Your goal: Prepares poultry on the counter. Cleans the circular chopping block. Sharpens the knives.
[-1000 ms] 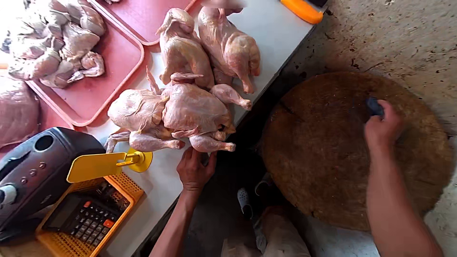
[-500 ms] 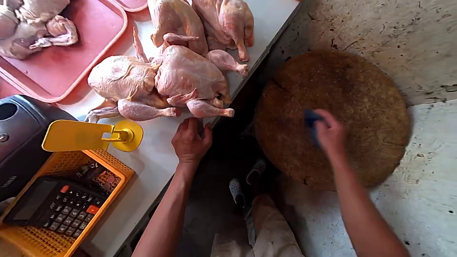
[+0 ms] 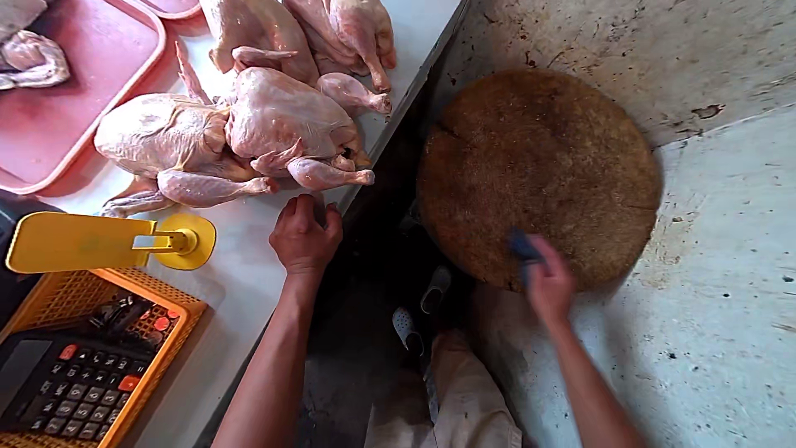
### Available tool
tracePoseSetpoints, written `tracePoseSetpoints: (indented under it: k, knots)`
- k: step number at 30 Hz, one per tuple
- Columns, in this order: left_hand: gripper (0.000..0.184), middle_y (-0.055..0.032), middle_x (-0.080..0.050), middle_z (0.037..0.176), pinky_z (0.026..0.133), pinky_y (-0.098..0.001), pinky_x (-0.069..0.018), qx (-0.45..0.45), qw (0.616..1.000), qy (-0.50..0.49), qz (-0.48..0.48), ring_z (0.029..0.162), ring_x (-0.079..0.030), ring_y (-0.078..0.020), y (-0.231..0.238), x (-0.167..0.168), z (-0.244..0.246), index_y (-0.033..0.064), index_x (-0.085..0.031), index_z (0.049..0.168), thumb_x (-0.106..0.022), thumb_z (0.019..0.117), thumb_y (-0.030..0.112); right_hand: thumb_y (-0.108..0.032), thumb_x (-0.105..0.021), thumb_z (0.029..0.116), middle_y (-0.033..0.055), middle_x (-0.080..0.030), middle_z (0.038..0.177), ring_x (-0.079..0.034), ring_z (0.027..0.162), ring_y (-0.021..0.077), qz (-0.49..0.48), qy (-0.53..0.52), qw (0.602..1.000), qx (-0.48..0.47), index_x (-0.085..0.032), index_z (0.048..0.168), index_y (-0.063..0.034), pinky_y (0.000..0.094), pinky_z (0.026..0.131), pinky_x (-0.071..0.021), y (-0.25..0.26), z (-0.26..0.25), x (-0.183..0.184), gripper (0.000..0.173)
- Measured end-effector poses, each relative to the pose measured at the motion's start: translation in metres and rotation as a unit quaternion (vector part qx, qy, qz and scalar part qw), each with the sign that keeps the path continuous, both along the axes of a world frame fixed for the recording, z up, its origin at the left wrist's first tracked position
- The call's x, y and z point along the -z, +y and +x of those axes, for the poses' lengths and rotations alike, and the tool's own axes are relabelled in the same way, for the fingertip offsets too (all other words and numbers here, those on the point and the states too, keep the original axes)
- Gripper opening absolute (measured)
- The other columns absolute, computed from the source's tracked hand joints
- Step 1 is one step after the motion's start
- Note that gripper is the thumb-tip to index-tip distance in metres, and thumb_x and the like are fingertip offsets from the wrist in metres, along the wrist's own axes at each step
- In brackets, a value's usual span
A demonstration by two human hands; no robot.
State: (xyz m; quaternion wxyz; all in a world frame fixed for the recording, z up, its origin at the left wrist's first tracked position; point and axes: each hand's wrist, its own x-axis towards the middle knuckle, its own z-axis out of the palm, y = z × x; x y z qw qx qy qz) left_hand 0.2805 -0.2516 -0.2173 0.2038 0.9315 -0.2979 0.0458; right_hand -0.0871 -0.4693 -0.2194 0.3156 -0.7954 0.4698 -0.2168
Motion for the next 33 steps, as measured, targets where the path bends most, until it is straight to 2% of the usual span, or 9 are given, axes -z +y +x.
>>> tracePoseSetpoints:
  k: [4,6,9,12,15,20,24,29,33]
  knots:
    - [0.038,-0.0221,-0.067,0.091,0.062,-0.0591,-0.0496,0.005,1.000,-0.016,-0.003,0.084,-0.069,-0.0433,-0.001,-0.001,0.000,0.0002,-0.063,0.095,-0.053,0.0952,0.037,0.004,-0.044,0.0970,0.0315,-0.048,0.150,-0.043,0.144,0.0430,-0.076,0.147,0.954,0.250,-0.052,0.143,0.0089,0.0505,0.122,-0.0331,-0.048,-0.049,0.019,0.047]
    - [0.035,-0.0223,-0.067,0.091,0.062,-0.0594,-0.0497,0.004,1.000,-0.015,-0.001,0.084,-0.069,-0.0438,-0.002,-0.001,0.003,-0.0002,-0.063,0.095,-0.055,0.0929,0.034,0.006,-0.048,0.0948,0.0335,-0.055,0.141,-0.048,0.137,0.0490,-0.101,0.112,0.977,0.152,-0.059,0.136,0.0093,0.0575,0.118,-0.0366,0.015,0.017,0.035,0.043]
    - [0.033,-0.0232,-0.067,0.093,0.062,-0.0610,-0.0490,0.006,1.000,-0.009,0.008,0.086,-0.069,-0.0449,0.000,0.000,0.003,-0.0004,-0.063,0.097,-0.055,0.0907,0.031,0.007,-0.054,0.0925,0.0157,-0.071,0.127,-0.061,0.128,0.0335,-0.023,-0.033,0.994,-0.104,-0.076,0.114,-0.0031,0.0507,0.111,-0.0467,0.118,0.129,0.048,0.032]
    - [0.035,-0.0236,-0.068,0.093,0.061,-0.0619,-0.0487,-0.001,1.000,-0.016,-0.007,0.084,-0.069,-0.0457,-0.002,0.001,0.004,-0.0015,-0.064,0.096,-0.054,0.0894,0.031,0.008,-0.056,0.0930,0.0108,-0.074,0.122,-0.066,0.121,0.0287,0.013,-0.161,0.901,-0.403,-0.079,0.108,-0.0068,0.0459,0.107,-0.0507,0.136,0.176,0.050,0.031]
    - [0.036,-0.0227,-0.068,0.089,0.059,-0.0605,-0.0491,-0.011,1.000,-0.024,-0.013,0.080,-0.069,-0.0444,-0.003,0.005,0.004,-0.0012,-0.065,0.094,-0.053,0.0893,0.032,-0.005,-0.062,0.0965,0.0024,-0.074,0.122,-0.064,0.122,0.0266,-0.149,-0.116,0.845,-0.500,-0.079,0.104,-0.0174,0.0487,0.106,-0.0484,0.078,0.179,0.031,0.022]
    - [0.036,-0.0211,-0.070,0.089,0.060,-0.0570,-0.0520,-0.017,0.999,-0.044,-0.008,0.081,-0.071,-0.0421,-0.005,0.007,0.003,0.0009,-0.067,0.092,-0.050,0.0898,0.033,0.001,-0.055,0.0992,0.0112,-0.069,0.133,-0.061,0.129,0.0353,-0.236,-0.046,0.797,-0.553,-0.074,0.119,-0.0111,0.0543,0.110,-0.0467,-0.059,0.215,0.047,0.030]
    - [0.041,-0.0236,-0.072,0.093,0.062,-0.0584,-0.0536,-0.022,0.997,-0.069,0.000,0.085,-0.072,-0.0437,-0.008,0.002,0.002,-0.0003,-0.070,0.099,-0.048,0.0919,0.033,0.003,-0.051,0.1010,0.0114,-0.064,0.141,-0.051,0.140,0.0381,-0.219,0.001,0.663,-0.715,-0.070,0.128,-0.0103,0.0574,0.117,-0.0386,-0.136,0.250,0.055,0.036]
    - [0.043,-0.0228,-0.072,0.090,0.060,-0.0565,-0.0538,-0.037,0.995,-0.089,-0.002,0.082,-0.073,-0.0421,-0.009,-0.002,-0.001,-0.0006,-0.070,0.097,-0.049,0.0913,0.036,0.010,-0.064,0.0896,0.0081,-0.058,0.149,-0.050,0.140,0.0385,-0.262,0.159,0.833,-0.461,-0.069,0.133,-0.0175,0.0594,0.109,-0.0456,-0.308,0.262,0.041,0.052]
    - [0.044,-0.0210,-0.072,0.087,0.057,-0.0545,-0.0545,-0.041,0.994,-0.103,-0.012,0.077,-0.073,-0.0404,-0.011,-0.004,0.000,0.0004,-0.071,0.094,-0.048,0.0902,0.037,0.007,-0.056,0.0956,0.0151,-0.049,0.156,-0.040,0.145,0.0467,-0.136,0.353,0.899,-0.220,-0.060,0.144,-0.0132,0.0693,0.111,-0.0370,-0.382,0.124,0.000,0.052]
